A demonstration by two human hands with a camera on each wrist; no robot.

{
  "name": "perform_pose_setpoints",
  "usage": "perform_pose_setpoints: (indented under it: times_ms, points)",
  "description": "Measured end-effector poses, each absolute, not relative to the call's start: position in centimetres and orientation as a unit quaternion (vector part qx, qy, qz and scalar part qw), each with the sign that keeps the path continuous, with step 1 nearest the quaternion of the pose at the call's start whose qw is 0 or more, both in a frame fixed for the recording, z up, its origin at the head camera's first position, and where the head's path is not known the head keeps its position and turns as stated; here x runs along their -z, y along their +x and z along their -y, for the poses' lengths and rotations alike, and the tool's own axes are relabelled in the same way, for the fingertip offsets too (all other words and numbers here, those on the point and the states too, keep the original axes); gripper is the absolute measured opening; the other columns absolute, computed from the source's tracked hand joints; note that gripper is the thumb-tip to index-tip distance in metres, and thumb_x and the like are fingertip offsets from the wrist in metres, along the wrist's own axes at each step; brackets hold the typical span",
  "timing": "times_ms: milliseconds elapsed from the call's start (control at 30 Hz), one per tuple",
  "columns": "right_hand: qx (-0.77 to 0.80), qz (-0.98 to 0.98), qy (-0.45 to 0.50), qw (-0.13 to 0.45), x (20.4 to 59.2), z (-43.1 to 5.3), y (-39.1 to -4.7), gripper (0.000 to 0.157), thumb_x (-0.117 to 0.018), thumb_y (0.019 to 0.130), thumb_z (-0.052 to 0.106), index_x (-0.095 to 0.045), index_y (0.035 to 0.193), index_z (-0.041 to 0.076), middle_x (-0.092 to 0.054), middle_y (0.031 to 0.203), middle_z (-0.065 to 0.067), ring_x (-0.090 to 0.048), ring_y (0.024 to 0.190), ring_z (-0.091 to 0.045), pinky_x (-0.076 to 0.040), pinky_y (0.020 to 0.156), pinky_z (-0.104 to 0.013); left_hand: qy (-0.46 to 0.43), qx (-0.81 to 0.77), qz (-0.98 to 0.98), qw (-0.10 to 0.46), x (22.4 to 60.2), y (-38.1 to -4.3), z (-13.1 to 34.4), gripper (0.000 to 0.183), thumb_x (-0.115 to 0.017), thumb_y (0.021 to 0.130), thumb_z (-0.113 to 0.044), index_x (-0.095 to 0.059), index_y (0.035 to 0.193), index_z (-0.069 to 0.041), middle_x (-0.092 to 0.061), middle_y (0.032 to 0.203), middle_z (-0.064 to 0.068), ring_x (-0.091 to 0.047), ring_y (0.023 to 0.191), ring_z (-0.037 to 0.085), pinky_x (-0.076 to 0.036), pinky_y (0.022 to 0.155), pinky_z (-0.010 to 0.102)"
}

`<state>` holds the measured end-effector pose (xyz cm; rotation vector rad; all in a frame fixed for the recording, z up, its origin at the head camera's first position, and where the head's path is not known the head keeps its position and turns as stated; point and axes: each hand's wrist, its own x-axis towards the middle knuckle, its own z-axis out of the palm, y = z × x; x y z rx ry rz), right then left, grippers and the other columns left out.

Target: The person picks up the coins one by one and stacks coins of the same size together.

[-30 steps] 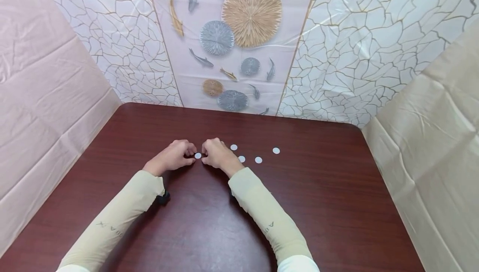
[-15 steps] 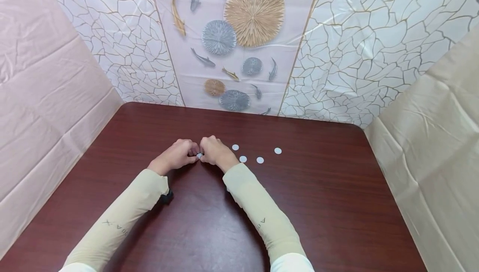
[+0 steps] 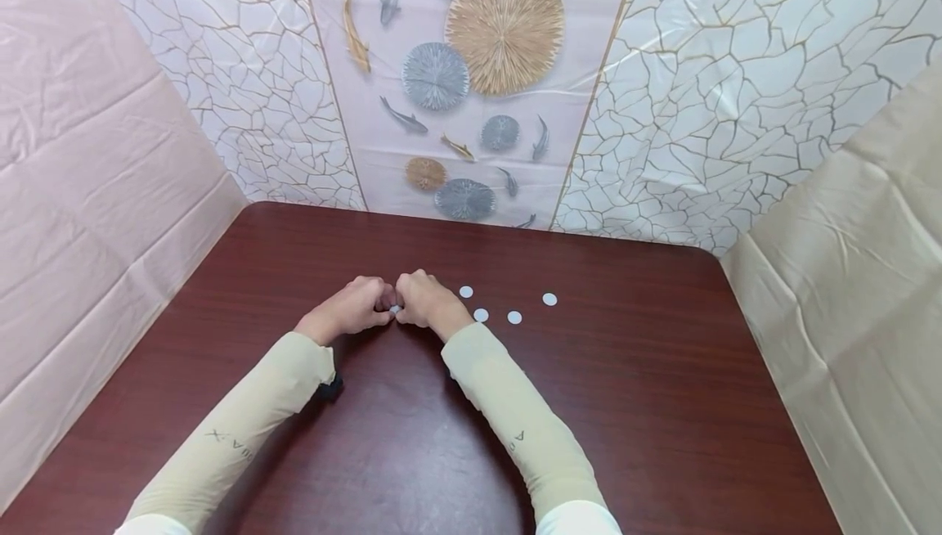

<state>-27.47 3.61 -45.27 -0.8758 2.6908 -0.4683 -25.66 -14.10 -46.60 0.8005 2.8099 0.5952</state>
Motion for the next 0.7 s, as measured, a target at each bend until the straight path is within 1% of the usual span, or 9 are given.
perform_pose_setpoints:
  times_ms: [100,233,433,567,700]
  points:
    - [0.167,-0.927,-0.307,0.135,45.5,-4.0,-27.3,0.004,-0.081,0.090,0.014,-0.078,0.090,0.011,-0.074,0.084,0.002,-0.067,0.077,-0.011,-0.055,0.074,-0.025,0.269,-0.208,-0.937,0.081,46.7,-25.3,14.0,0.004,-0.076,0.092,-0.009,-0.072,0.093,-0.008,-0.070,0.090,0.004,-0.064,0.084,0.016,-0.055,0.078,0.033]
    - [0.173,-0.921,-0.321,0.134,45.7,-4.4,-26.9,0.007,-0.082,0.090,0.016,-0.078,0.094,0.011,-0.078,0.091,0.001,-0.072,0.085,-0.010,-0.058,0.079,-0.026,0.269,-0.216,-0.936,0.073,46.8,-24.8,13.9,0.008,-0.079,0.090,-0.010,-0.071,0.089,-0.010,-0.069,0.085,0.002,-0.062,0.080,0.014,-0.054,0.076,0.032]
    - [0.175,-0.916,-0.333,0.143,45.7,-5.1,-26.0,0.008,-0.082,0.091,0.017,-0.078,0.096,0.012,-0.079,0.094,0.001,-0.074,0.090,-0.011,-0.058,0.081,-0.025,0.287,-0.215,-0.931,0.070,46.8,-24.0,13.5,0.009,-0.080,0.088,-0.010,-0.071,0.087,-0.010,-0.068,0.081,0.001,-0.060,0.076,0.011,-0.052,0.072,0.029]
    - [0.174,-0.914,-0.340,0.140,45.7,-5.6,-25.1,0.009,-0.083,0.090,0.016,-0.078,0.097,0.012,-0.079,0.093,0.002,-0.074,0.088,-0.010,-0.058,0.079,-0.024,0.299,-0.217,-0.927,0.066,46.8,-23.1,13.2,0.009,-0.080,0.087,-0.009,-0.071,0.086,-0.010,-0.067,0.080,0.001,-0.058,0.076,0.010,-0.051,0.071,0.027]
    - [0.171,-0.910,-0.358,0.123,45.8,-6.1,-23.8,0.008,-0.084,0.086,0.014,-0.077,0.090,0.012,-0.077,0.083,0.004,-0.071,0.078,-0.007,-0.056,0.072,-0.023,0.309,-0.225,-0.922,0.064,46.9,-21.9,12.9,0.009,-0.079,0.086,-0.009,-0.070,0.085,-0.010,-0.068,0.080,0.002,-0.058,0.075,0.009,-0.050,0.070,0.026]
